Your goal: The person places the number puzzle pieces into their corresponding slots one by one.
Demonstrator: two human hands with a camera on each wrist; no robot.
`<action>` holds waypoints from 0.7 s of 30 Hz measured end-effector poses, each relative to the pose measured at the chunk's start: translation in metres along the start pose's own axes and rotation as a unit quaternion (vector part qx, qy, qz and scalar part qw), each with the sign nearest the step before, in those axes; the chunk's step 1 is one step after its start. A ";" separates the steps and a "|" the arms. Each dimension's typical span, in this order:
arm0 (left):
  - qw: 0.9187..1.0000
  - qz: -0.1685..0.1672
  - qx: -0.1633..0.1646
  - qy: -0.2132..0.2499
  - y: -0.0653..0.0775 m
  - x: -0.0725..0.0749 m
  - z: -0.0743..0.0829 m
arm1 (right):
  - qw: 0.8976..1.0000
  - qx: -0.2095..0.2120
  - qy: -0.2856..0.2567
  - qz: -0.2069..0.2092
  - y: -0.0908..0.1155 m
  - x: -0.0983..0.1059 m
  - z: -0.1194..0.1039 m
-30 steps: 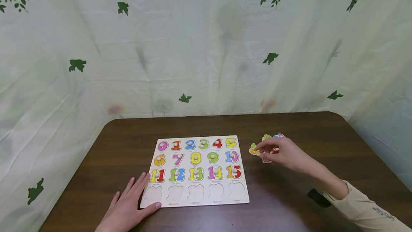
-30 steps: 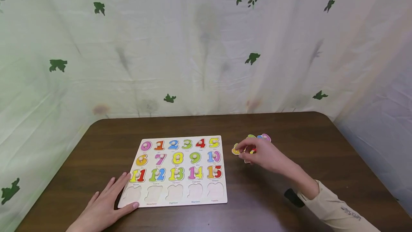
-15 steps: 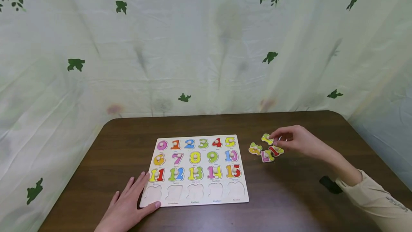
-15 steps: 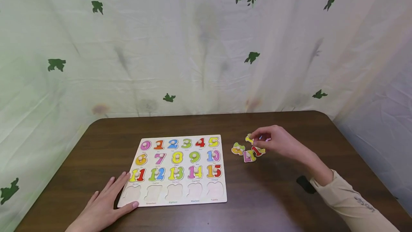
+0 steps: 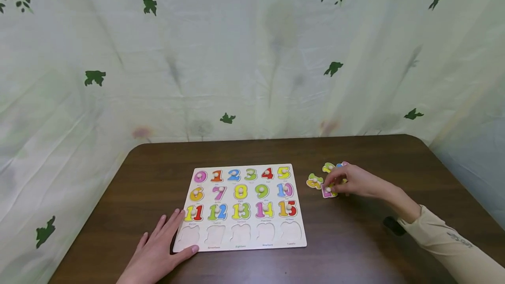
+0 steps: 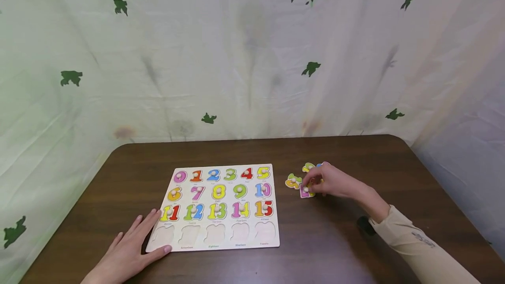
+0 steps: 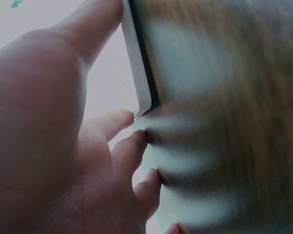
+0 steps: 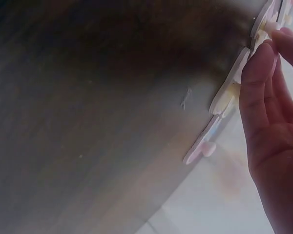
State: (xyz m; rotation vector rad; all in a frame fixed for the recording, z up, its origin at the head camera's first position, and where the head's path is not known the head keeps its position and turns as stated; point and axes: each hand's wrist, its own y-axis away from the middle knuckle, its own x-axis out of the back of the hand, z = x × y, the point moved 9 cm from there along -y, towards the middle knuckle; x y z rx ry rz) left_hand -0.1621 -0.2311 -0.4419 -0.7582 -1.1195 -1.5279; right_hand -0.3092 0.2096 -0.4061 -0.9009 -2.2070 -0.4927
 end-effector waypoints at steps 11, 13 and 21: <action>1.000 -0.011 0.013 0.003 -0.002 -0.001 -0.002 | 0.998 -0.055 -0.009 0.004 -0.005 0.000 0.009; 1.000 -0.010 0.013 0.003 -0.002 -0.001 -0.003 | 0.998 -0.065 -0.013 0.013 -0.009 0.000 0.010; 1.000 -0.008 0.010 0.003 -0.001 0.000 -0.001 | 0.995 -0.095 0.007 0.035 -0.029 -0.003 0.012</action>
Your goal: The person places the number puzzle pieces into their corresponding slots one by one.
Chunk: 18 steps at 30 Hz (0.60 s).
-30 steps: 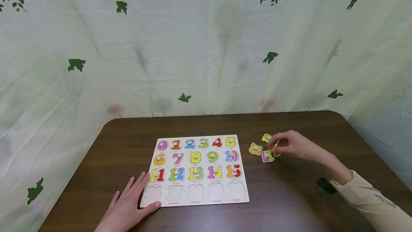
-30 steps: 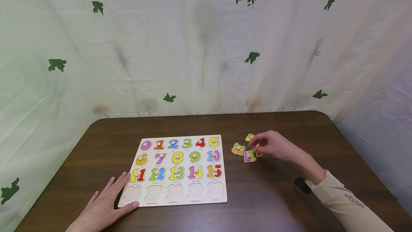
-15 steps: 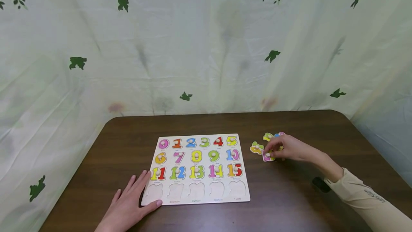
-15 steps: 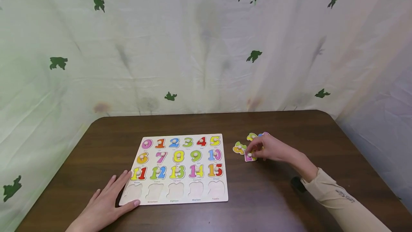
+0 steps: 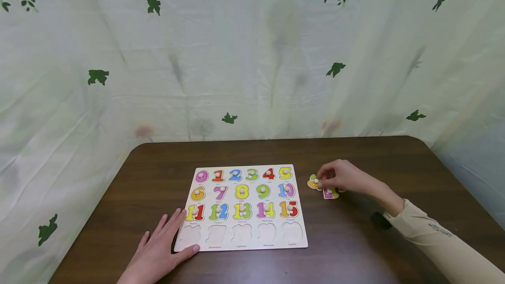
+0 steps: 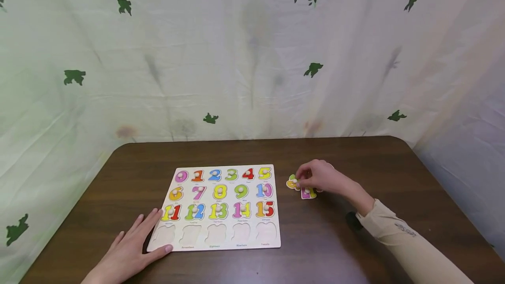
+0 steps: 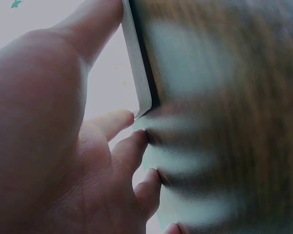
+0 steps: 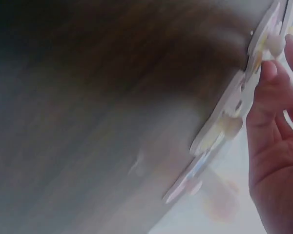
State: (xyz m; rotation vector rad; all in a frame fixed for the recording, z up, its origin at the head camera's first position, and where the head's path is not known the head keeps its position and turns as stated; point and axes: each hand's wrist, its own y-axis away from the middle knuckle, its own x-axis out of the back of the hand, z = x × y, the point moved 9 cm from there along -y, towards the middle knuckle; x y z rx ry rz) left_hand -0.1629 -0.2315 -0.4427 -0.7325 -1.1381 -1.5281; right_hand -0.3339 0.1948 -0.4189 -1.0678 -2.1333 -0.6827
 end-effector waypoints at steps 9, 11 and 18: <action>1.000 0.002 0.000 0.006 0.002 0.001 0.002 | 0.996 0.006 0.085 0.027 -0.007 -0.001 -0.012; 1.000 0.001 0.001 0.007 0.002 0.001 0.002 | 0.995 0.011 0.091 0.032 -0.004 0.000 -0.016; 1.000 0.007 -0.004 0.006 0.003 0.003 0.003 | 0.996 0.064 0.019 0.052 0.012 -0.005 -0.040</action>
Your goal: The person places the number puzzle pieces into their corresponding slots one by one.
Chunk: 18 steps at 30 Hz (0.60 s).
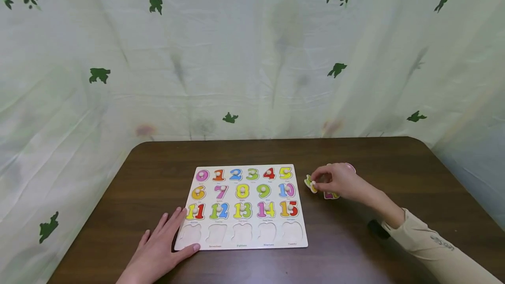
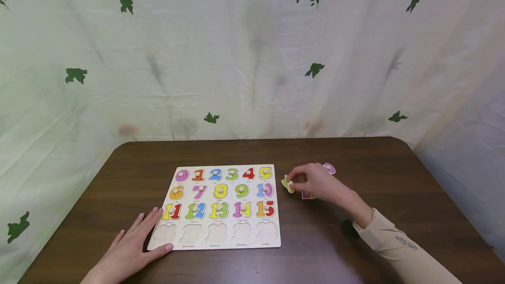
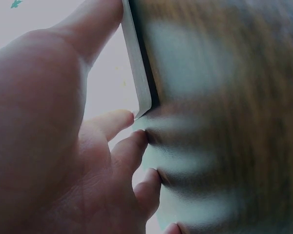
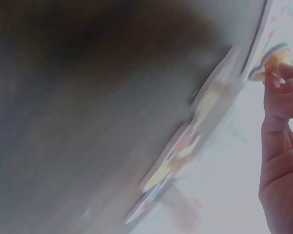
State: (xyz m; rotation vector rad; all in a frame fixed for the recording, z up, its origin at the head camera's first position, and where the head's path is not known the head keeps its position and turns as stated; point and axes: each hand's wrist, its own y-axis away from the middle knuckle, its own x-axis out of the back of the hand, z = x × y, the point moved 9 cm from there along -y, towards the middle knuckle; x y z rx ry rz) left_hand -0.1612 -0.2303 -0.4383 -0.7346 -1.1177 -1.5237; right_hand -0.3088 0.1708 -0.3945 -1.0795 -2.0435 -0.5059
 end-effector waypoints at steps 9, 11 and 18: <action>1.000 0.009 -0.007 0.010 0.003 0.002 0.000 | 0.995 0.083 -0.037 0.038 0.003 -0.016 -0.055; 1.000 0.016 -0.014 0.012 0.005 0.003 0.001 | 0.994 0.096 -0.036 0.039 0.001 -0.021 -0.069; 1.000 0.022 -0.017 0.015 0.007 0.005 0.003 | 0.988 0.150 -0.039 0.012 -0.014 -0.047 -0.108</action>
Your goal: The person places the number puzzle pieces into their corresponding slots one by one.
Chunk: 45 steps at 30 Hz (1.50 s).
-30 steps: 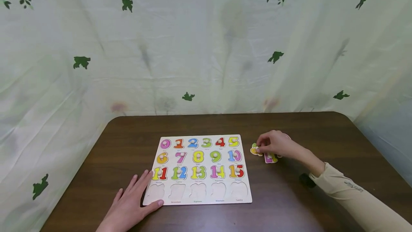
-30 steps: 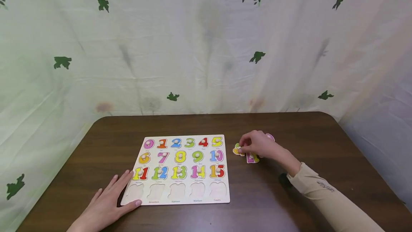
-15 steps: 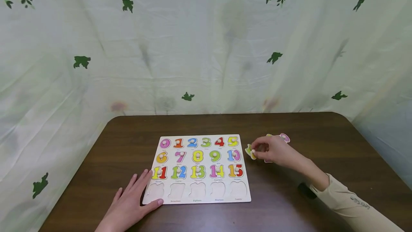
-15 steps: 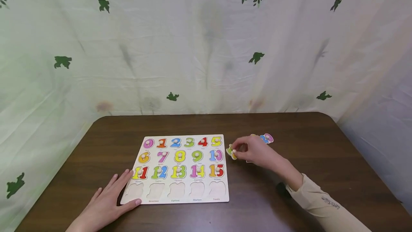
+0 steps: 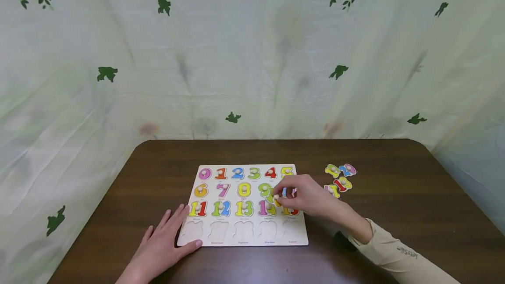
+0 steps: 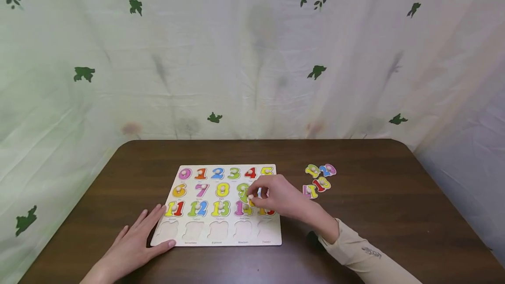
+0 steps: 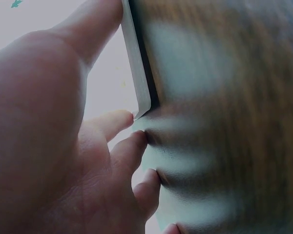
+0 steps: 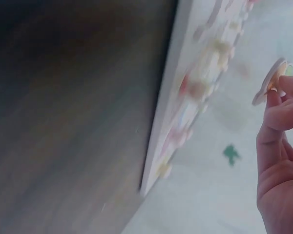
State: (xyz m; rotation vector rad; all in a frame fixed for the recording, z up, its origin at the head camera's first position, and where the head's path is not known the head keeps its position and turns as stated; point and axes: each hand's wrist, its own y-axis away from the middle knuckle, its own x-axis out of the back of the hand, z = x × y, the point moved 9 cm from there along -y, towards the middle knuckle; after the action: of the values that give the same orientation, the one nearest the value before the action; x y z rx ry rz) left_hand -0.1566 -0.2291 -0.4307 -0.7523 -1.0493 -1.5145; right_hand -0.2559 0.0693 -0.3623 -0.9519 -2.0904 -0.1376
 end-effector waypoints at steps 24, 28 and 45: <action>1.000 -0.003 -0.002 0.007 -0.005 0.003 0.000 | 0.989 -0.071 -0.081 -0.104 -0.068 -0.087 -0.035; 1.000 0.001 -0.003 0.005 -0.004 0.004 0.000 | 0.984 -0.071 -0.100 -0.126 -0.080 -0.101 -0.044; 1.000 -0.002 -0.011 0.016 0.001 0.004 -0.002 | 0.971 -0.095 -0.109 -0.193 -0.106 -0.158 -0.062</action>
State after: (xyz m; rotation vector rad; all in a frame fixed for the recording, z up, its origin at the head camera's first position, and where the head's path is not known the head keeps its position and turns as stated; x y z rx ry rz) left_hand -0.1564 -0.2327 -0.4275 -0.7390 -1.0123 -1.5378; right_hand -0.2270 -0.1221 -0.4116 -0.6812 -2.4843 -0.4599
